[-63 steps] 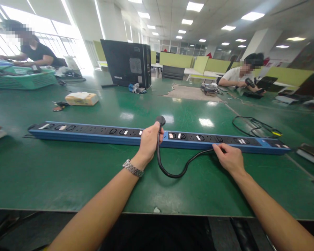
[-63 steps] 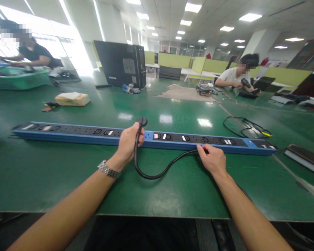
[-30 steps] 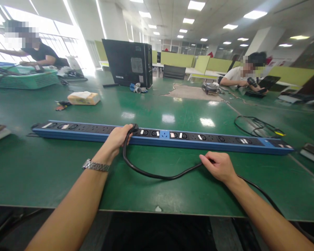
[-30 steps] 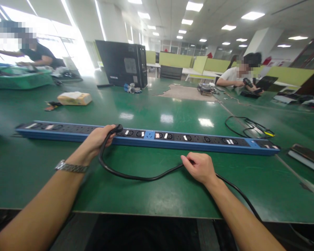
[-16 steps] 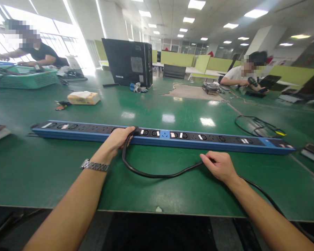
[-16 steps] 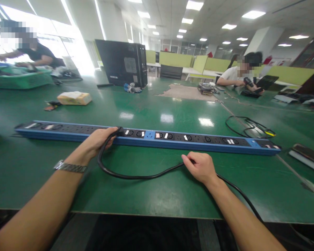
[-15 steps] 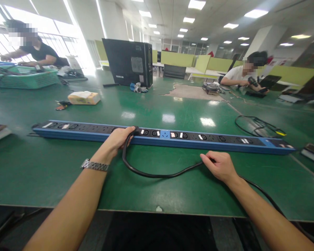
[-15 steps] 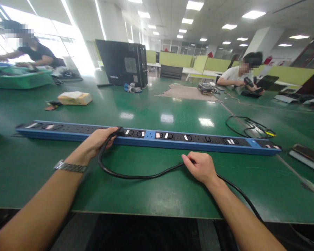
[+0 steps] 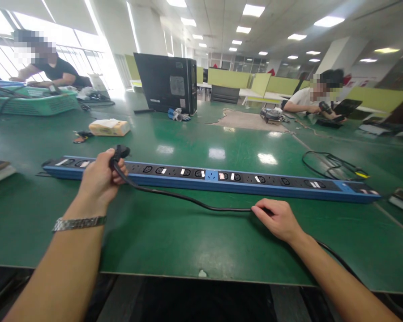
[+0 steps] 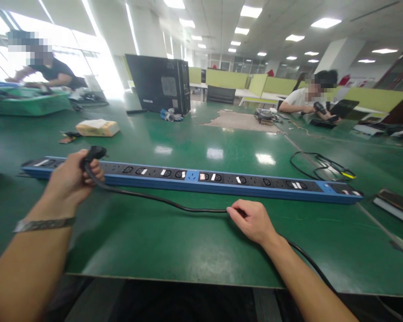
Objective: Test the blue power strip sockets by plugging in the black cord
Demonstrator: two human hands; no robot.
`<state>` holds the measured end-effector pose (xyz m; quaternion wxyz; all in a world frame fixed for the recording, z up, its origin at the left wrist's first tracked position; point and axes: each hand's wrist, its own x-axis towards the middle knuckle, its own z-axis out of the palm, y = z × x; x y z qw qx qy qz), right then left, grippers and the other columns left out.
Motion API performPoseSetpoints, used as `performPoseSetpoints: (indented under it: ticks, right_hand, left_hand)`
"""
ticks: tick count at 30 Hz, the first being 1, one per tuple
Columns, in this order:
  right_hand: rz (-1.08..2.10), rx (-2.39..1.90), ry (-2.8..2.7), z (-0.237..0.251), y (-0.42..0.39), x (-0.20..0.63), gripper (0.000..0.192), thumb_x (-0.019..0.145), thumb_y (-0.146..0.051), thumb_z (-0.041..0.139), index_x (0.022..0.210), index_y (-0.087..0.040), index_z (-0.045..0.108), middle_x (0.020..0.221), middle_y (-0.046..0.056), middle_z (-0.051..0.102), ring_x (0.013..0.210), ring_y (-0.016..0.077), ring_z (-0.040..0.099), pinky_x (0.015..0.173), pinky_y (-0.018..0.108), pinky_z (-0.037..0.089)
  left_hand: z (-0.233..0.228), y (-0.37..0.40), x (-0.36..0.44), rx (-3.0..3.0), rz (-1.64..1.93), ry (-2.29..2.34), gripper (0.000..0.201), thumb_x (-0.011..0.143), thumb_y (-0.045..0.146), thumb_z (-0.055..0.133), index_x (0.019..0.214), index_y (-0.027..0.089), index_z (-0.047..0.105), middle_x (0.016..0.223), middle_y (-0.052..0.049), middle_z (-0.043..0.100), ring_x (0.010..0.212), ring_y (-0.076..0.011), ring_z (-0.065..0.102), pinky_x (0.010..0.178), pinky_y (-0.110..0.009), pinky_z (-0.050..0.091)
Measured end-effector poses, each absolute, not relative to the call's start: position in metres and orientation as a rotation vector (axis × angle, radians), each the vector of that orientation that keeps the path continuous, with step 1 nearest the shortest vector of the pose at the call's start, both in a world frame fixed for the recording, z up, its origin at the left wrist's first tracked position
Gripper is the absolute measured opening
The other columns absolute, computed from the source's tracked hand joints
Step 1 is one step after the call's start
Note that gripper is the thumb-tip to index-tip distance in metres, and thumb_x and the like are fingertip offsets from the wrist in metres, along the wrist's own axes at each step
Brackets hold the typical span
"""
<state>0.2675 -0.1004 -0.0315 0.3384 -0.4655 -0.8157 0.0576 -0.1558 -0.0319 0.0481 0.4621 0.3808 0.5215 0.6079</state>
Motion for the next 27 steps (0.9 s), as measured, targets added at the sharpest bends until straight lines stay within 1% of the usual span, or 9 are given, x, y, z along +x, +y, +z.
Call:
performPoseSetpoints:
  ticks: [3, 7, 10, 14, 19, 23, 27]
  right_hand:
    - [0.211, -1.155, -2.213, -0.032, -0.103, 0.257, 0.025, 0.090, -0.033, 0.055, 0.073, -0.018, 0.065, 0.066, 0.001, 0.063, 0.059, 0.0105, 0.054, 0.060, 0.024, 0.037]
    - [0.237, -1.119, -2.255, -0.033, -0.105, 0.249, 0.026, 0.090, -0.033, 0.056, 0.071, -0.017, 0.065, 0.061, 0.000, 0.059, 0.055, 0.0095, 0.050, 0.057, 0.024, 0.034]
    - [0.224, -1.122, -2.247, -0.033, -0.104, 0.250, 0.031, 0.090, -0.034, 0.055, 0.065, -0.017, 0.062, 0.057, -0.001, 0.055, 0.052, 0.0088, 0.046, 0.056, 0.024, 0.032]
    - [0.178, -1.146, -2.210, -0.034, -0.101, 0.254, 0.035, 0.090, -0.033, 0.054, 0.060, -0.017, 0.058, 0.054, -0.001, 0.051, 0.050, 0.0084, 0.043, 0.055, 0.024, 0.031]
    - [0.145, -1.180, -2.161, -0.033, -0.101, 0.259, 0.037, 0.090, -0.032, 0.054, 0.057, -0.017, 0.056, 0.052, -0.002, 0.048, 0.049, 0.0077, 0.041, 0.054, 0.024, 0.030]
    - [0.140, -1.189, -2.152, -0.033, -0.102, 0.261, 0.038, 0.091, -0.033, 0.053, 0.056, -0.017, 0.055, 0.051, -0.002, 0.047, 0.049, 0.0078, 0.040, 0.055, 0.024, 0.030]
    - [0.134, -1.209, -2.155, -0.032, -0.102, 0.260, 0.039, 0.091, -0.034, 0.052, 0.055, -0.018, 0.055, 0.051, -0.001, 0.048, 0.049, 0.0082, 0.041, 0.054, 0.024, 0.030]
  left_hand:
    - [0.037, -0.032, -0.172, 0.866, 1.391, 1.302, 0.036, 0.095, 0.030, 0.036, 0.061, 0.020, 0.031, 0.041, 0.007, 0.029, 0.032, -0.0036, 0.024, 0.035, -0.016, 0.018]
    - [0.029, -0.031, -0.174, 0.864, 1.321, 1.325, 0.037, 0.093, 0.033, 0.041, 0.059, 0.020, 0.032, 0.042, 0.007, 0.030, 0.033, -0.0037, 0.025, 0.034, -0.016, 0.021]
    - [0.027, -0.029, -0.163, 0.926, 1.185, 1.256, 0.039, 0.092, 0.036, 0.044, 0.058, 0.018, 0.035, 0.042, 0.007, 0.030, 0.034, -0.0039, 0.026, 0.034, -0.015, 0.022]
    - [0.023, -0.025, -0.134, 0.971, 1.039, 1.175, 0.041, 0.090, 0.040, 0.047, 0.057, 0.017, 0.041, 0.040, 0.007, 0.028, 0.033, -0.0037, 0.023, 0.033, -0.014, 0.019]
    - [0.023, -0.023, -0.104, 1.001, 1.032, 1.280, 0.039, 0.087, 0.040, 0.050, 0.057, 0.017, 0.044, 0.040, 0.006, 0.031, 0.032, -0.0041, 0.024, 0.032, -0.015, 0.018]
    - [0.032, -0.023, -0.095, 1.056, 1.061, 1.436, 0.041, 0.085, 0.041, 0.053, 0.053, 0.016, 0.044, 0.038, 0.006, 0.031, 0.032, -0.0042, 0.025, 0.032, -0.015, 0.018]
    - [0.036, -0.022, -0.091, 1.096, 1.073, 1.512, 0.039, 0.079, 0.039, 0.059, 0.050, 0.016, 0.047, 0.038, 0.005, 0.033, 0.033, -0.0049, 0.027, 0.033, -0.017, 0.018]
